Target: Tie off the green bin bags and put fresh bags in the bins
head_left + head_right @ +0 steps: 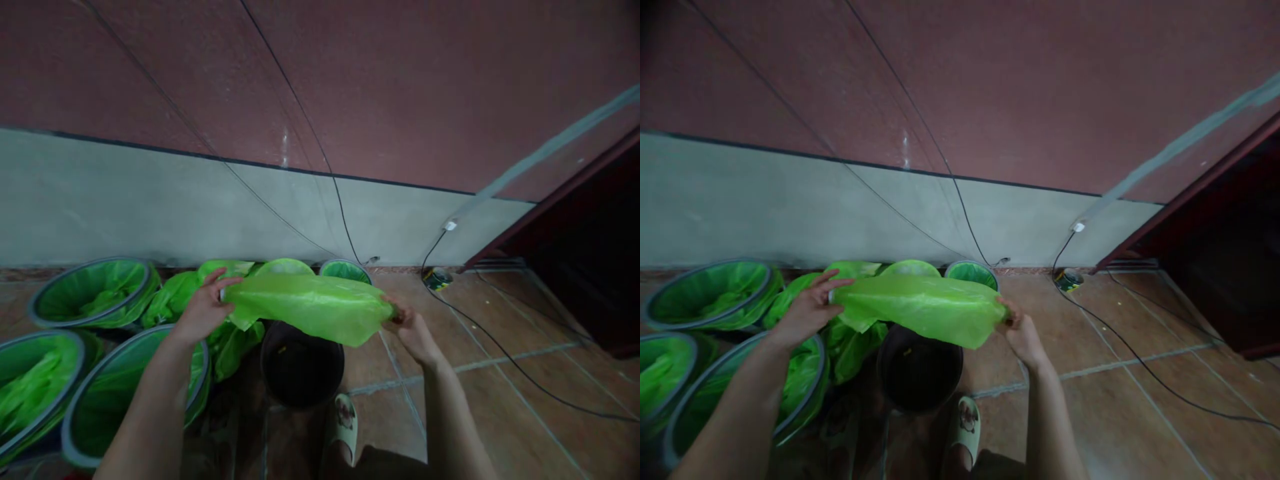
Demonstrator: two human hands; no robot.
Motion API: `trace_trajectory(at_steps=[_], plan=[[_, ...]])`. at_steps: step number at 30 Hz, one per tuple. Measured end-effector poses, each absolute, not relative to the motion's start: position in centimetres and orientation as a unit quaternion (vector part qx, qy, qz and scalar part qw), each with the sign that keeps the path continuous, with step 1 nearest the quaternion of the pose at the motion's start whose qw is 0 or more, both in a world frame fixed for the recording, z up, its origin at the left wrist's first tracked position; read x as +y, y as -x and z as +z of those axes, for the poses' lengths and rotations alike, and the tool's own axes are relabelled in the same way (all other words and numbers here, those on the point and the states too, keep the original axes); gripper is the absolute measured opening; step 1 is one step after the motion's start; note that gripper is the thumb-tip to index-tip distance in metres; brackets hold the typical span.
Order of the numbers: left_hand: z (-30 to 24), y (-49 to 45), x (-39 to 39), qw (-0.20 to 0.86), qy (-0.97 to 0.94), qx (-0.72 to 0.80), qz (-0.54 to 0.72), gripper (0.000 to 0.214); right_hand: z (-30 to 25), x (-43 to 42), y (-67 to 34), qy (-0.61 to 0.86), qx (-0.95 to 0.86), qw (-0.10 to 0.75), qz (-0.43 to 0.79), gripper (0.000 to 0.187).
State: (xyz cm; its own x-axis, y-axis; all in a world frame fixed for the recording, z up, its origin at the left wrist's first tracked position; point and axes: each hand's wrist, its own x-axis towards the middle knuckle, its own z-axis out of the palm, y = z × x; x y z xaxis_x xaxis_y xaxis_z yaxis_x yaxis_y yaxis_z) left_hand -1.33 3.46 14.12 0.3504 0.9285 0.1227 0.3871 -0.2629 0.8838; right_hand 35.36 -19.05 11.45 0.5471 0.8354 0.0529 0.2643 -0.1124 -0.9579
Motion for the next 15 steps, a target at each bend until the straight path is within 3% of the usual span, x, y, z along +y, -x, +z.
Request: trace_trajectory(at_steps=[4, 7, 10, 15], plan=[[12.9, 0.9, 4.3, 0.286, -0.781, 0.465, 0.302, 0.027, 9.9, -18.7, -36.3, 0.815, -0.426, 0.379, 0.098, 0.034], [12.6, 0.8, 4.5, 0.259, -0.774, 0.49, 0.308, 0.012, 9.4, -18.8, -36.9, 0.841, -0.423, 0.335, 0.05, 0.026], [12.8, 1.2, 4.7, 0.267, -0.748, 0.502, 0.342, 0.007, 9.7, -19.0, -37.0, 0.829, -0.404, 0.386, 0.034, 0.023], [14.1, 1.5, 4.1, 0.404, -0.67, 0.422, 0.458, 0.013, 11.6, -18.8, -36.2, 0.703, -0.368, 0.605, 0.067, 0.021]])
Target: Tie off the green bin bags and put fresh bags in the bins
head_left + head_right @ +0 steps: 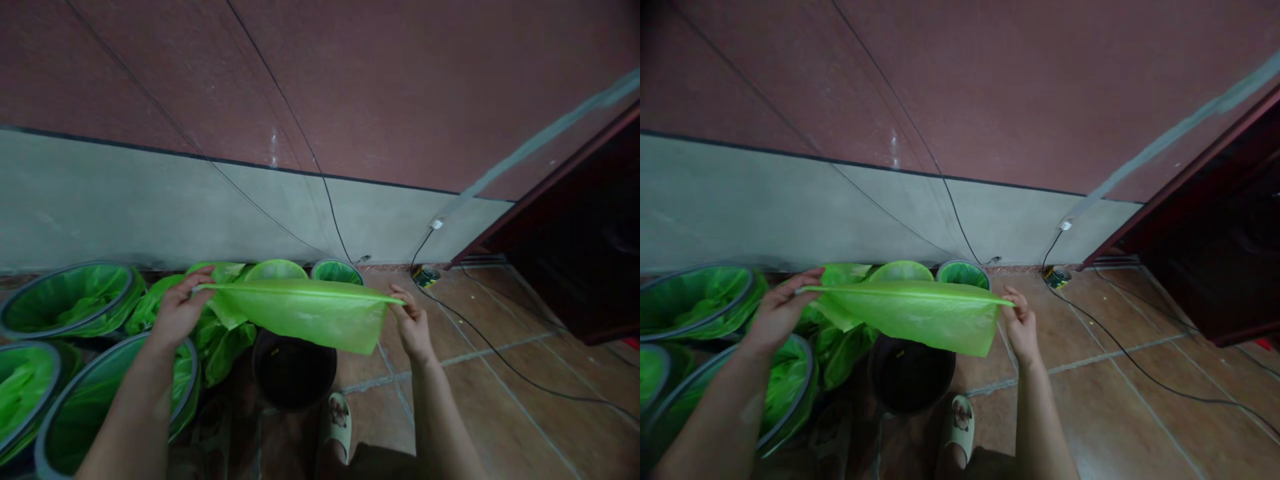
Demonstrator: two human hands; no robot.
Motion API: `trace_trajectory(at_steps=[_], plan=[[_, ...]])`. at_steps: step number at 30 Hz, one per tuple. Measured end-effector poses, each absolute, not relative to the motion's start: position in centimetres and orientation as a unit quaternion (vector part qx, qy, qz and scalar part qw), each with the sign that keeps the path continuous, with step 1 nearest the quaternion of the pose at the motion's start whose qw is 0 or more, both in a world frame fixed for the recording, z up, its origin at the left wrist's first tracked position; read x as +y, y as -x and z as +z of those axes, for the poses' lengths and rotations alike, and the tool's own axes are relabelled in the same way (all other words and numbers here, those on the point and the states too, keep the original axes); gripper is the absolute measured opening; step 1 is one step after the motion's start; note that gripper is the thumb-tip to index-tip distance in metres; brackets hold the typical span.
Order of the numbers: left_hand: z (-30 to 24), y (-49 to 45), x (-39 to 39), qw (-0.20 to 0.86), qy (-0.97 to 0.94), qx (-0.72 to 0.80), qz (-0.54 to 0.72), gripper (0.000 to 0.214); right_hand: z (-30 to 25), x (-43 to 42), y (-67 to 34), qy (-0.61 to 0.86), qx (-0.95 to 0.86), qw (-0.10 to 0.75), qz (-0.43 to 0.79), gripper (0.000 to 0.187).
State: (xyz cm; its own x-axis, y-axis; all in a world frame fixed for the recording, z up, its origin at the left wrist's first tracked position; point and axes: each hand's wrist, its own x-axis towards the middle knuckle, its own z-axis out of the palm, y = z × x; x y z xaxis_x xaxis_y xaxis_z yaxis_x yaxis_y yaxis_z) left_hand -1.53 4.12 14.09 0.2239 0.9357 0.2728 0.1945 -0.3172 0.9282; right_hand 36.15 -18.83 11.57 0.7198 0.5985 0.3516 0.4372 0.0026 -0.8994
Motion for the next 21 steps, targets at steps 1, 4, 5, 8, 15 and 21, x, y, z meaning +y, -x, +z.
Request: trace_trajectory(at_steps=[1, 4, 5, 8, 15, 21], plan=[[14.4, 1.5, 3.9, 0.444, -0.644, 0.398, 0.479, 0.013, 11.9, -18.8, -35.9, 0.68, -0.353, 0.638, 0.084, 0.02], [14.9, 1.2, 3.3, 0.472, -0.611, 0.399, 0.495, 0.013, 12.5, -18.6, -35.0, 0.668, -0.315, 0.668, 0.095, 0.022], [14.9, 1.1, 3.2, 0.445, -0.621, 0.422, 0.488, 0.014, 12.6, -18.6, -34.8, 0.682, -0.311, 0.657, 0.081, 0.025], [15.0, 0.7, 3.0, 0.328, -0.672, 0.478, 0.461, 0.018, 12.5, -18.5, -34.5, 0.731, -0.318, 0.603, 0.02, 0.034], [15.2, 0.7, 3.2, 0.219, -0.747, 0.512, 0.364, 0.021, 11.7, -18.1, -35.4, 0.795, -0.351, 0.495, -0.008, 0.042], [14.5, 3.0, 4.4, 0.186, -0.736, 0.573, 0.309, 0.008, 8.7, -17.7, -35.5, 0.829, -0.357, 0.409, 0.133, 0.044]])
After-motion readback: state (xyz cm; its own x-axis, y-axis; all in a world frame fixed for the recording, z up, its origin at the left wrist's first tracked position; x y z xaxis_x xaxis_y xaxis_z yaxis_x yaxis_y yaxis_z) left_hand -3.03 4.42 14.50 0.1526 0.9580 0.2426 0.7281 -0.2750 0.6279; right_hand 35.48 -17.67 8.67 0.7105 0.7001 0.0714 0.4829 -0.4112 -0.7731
